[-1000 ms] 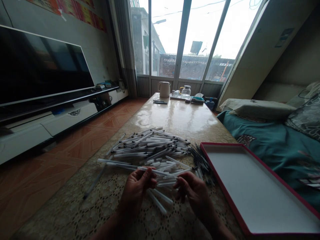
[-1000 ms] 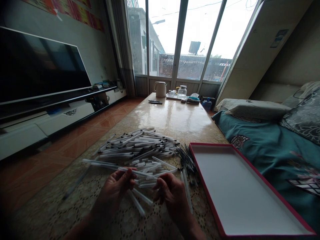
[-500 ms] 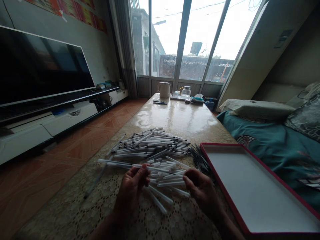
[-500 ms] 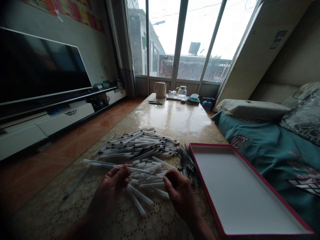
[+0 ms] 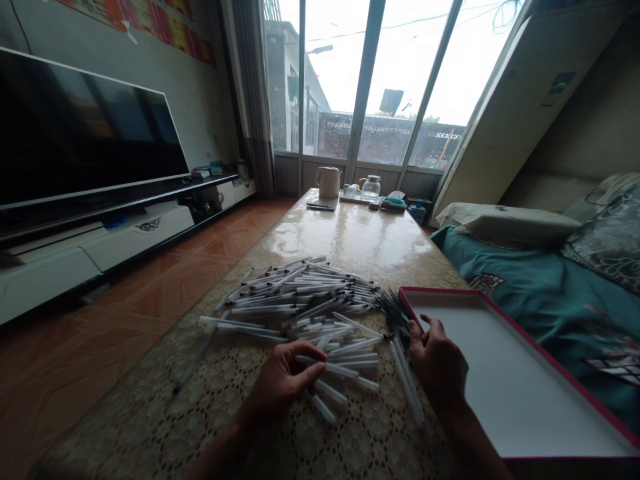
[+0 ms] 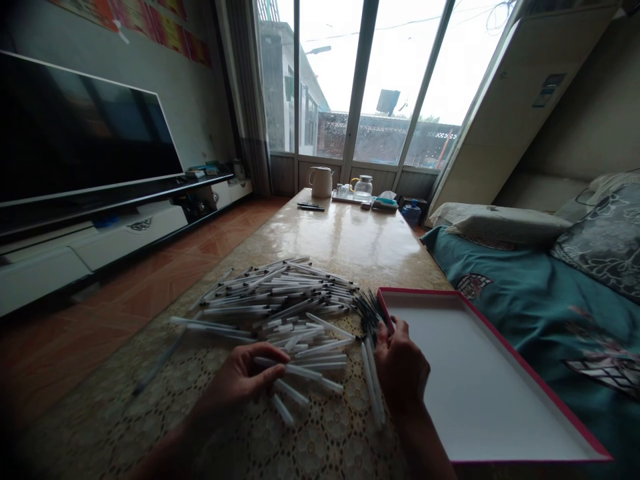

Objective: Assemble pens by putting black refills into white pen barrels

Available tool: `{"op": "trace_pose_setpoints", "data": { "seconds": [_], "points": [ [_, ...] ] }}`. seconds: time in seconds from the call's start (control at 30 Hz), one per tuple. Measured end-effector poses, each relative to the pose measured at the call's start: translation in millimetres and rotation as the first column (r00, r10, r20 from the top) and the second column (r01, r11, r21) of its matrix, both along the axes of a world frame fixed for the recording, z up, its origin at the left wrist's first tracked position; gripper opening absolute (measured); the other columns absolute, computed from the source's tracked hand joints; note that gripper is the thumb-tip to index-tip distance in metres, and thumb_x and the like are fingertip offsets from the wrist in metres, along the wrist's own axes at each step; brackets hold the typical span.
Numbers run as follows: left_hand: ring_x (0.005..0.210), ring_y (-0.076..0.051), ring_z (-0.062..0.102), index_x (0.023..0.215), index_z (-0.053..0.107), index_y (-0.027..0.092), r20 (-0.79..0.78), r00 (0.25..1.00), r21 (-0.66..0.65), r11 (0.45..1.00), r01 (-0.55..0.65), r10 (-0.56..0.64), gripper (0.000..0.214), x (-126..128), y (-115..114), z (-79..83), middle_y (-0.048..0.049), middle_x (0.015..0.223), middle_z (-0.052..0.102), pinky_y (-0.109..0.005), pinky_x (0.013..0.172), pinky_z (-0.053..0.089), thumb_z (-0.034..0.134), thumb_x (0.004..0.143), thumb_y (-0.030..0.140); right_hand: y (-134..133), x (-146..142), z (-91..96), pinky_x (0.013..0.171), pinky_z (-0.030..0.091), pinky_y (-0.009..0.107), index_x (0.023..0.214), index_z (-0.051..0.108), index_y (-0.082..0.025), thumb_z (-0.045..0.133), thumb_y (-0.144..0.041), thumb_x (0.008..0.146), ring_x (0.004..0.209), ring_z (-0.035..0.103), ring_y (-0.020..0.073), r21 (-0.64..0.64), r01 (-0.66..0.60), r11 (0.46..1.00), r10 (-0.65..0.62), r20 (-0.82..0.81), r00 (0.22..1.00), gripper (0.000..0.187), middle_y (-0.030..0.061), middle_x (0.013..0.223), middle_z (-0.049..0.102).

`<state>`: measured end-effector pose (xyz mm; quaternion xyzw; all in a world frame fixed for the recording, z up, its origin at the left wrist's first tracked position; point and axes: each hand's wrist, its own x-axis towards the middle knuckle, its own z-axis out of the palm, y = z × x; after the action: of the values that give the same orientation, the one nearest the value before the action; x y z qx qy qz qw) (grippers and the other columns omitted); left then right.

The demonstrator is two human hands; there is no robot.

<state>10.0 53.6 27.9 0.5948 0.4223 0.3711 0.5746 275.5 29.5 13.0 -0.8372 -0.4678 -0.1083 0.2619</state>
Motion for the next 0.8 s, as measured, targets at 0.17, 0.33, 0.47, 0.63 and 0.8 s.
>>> {"op": "trace_pose_setpoints", "data": {
  "seconds": [0.17, 0.33, 0.47, 0.63, 0.8],
  "points": [
    [0.064, -0.017, 0.061, 0.079, 0.075, 0.020, -0.264, 0.965, 0.397, 0.911, 0.111, -0.003, 0.012, -4, 1, -1.6, -0.0065, 0.076, 0.067, -0.023, 0.057, 0.044, 0.070, 0.071, 0.027, -3, -5, -4.2, 0.047, 0.028, 0.022, 0.102, 0.060, -0.017, 0.048, -0.031, 0.089, 0.055, 0.061, 0.0180, 0.011, -0.090, 0.996, 0.090, -0.033, 0.995, 0.023, 0.0052, 0.068, 0.068],
    [0.069, -0.017, 0.059, 0.096, 0.071, 0.023, -0.484, 0.856, 0.502, 0.859, 0.103, 0.180, 0.024, -8, 4, -7.2, -0.0064, 0.092, 0.060, -0.028, 0.066, 0.047, 0.067, 0.072, 0.026, -4, -8, -10.6, 0.049, 0.032, 0.024, 0.103, 0.061, -0.018, 0.047, -0.033, 0.089, 0.057, 0.063, 0.0202, 0.000, -0.118, 0.993, 0.118, -0.045, 0.992, 0.025, 0.0056, 0.068, 0.069],
    [0.075, -0.019, 0.060, 0.104, 0.066, 0.025, -0.512, 0.802, 0.558, 0.829, 0.038, 0.308, 0.032, -10, 5, -10.4, -0.0051, 0.096, 0.057, -0.030, 0.070, 0.048, 0.068, 0.072, 0.028, -5, -11, -14.2, 0.051, 0.035, 0.025, 0.100, 0.062, -0.019, 0.046, -0.033, 0.088, 0.060, 0.065, 0.0216, 0.009, -0.152, 0.988, 0.152, -0.049, 0.987, 0.024, 0.0059, 0.071, 0.070],
    [0.078, -0.020, 0.061, 0.105, 0.065, 0.023, -0.561, 0.773, 0.547, 0.834, 0.077, 0.297, 0.033, -8, 3, -9.9, -0.0059, 0.097, 0.056, -0.029, 0.070, 0.048, 0.068, 0.073, 0.028, -6, -15, -16.2, 0.051, 0.038, 0.025, 0.098, 0.062, -0.020, 0.042, -0.032, 0.088, 0.063, 0.066, 0.0213, 0.045, -0.238, 0.970, 0.241, -0.063, 0.969, 0.026, 0.0067, 0.079, 0.071],
    [0.082, -0.020, 0.062, 0.104, 0.064, 0.025, -0.625, 0.745, 0.493, 0.858, 0.145, 0.233, 0.030, -7, -7, -1.4, -0.0057, 0.102, 0.058, -0.028, 0.071, 0.046, 0.065, 0.075, 0.025, -7, -16, -15.3, 0.052, 0.040, 0.026, 0.096, 0.063, -0.019, 0.040, -0.032, 0.088, 0.063, 0.066, 0.0218, 0.058, -0.267, 0.962, 0.271, -0.063, 0.961, 0.028, 0.0080, 0.080, 0.072]
  ]
}}
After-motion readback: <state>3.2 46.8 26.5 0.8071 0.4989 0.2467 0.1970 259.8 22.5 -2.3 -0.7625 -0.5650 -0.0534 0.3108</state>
